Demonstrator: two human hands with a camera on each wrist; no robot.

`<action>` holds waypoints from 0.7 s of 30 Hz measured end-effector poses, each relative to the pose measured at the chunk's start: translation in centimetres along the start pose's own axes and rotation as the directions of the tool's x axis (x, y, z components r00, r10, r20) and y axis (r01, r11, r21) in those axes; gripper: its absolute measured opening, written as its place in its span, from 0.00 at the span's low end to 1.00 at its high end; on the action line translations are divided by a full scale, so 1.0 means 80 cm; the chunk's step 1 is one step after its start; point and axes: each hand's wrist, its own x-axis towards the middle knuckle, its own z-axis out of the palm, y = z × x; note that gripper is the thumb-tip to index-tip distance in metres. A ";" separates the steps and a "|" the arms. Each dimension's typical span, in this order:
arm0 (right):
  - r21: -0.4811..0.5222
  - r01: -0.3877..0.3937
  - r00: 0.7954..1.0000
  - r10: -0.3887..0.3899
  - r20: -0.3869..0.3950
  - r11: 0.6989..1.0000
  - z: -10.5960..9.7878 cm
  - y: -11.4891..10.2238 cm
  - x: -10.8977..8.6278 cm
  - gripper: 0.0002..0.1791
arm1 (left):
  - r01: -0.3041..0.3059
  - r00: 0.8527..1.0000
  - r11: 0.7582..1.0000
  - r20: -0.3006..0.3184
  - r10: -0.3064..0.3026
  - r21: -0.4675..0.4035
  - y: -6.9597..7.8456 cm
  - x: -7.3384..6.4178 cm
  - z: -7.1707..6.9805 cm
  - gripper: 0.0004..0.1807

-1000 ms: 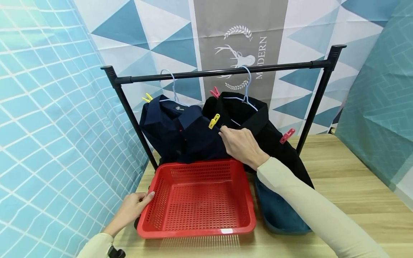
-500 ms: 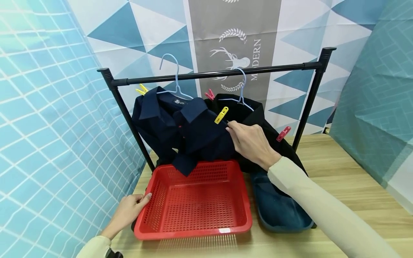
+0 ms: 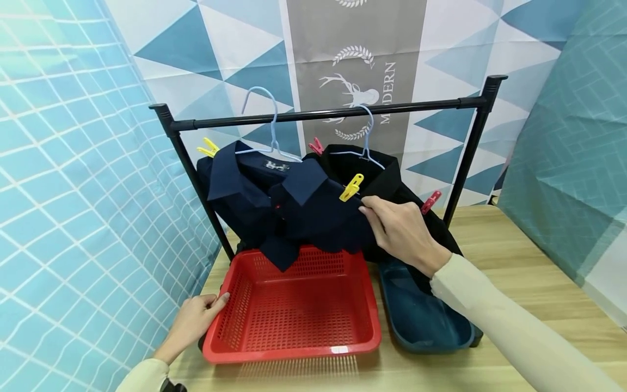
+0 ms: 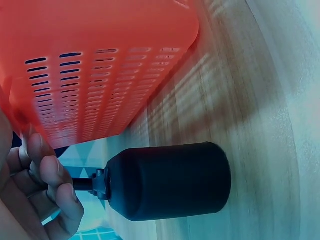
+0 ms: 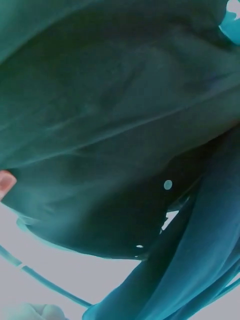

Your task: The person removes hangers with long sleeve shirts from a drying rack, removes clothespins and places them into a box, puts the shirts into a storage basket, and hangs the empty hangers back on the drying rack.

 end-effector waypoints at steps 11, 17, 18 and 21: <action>-0.012 -0.043 0.999 0.043 -0.020 0.999 -0.044 -0.011 -0.003 0.25 | 0.020 1.000 1.000 -0.005 -0.020 -0.004 -0.001 0.000 0.003 0.31; 0.035 -0.038 0.999 0.038 -0.003 0.999 -0.055 -0.019 -0.018 0.26 | 0.009 1.000 1.000 -0.027 -0.009 -0.011 0.000 -0.001 0.003 0.32; 0.047 -0.036 0.999 0.036 0.003 0.998 -0.056 -0.020 -0.021 0.26 | 0.008 1.000 1.000 -0.030 -0.008 -0.010 0.000 -0.001 0.003 0.32; 0.091 -0.040 0.999 0.038 0.022 0.995 -0.055 -0.026 -0.030 0.25 | 0.016 1.000 1.000 -0.019 -0.017 -0.023 0.000 0.000 0.001 0.31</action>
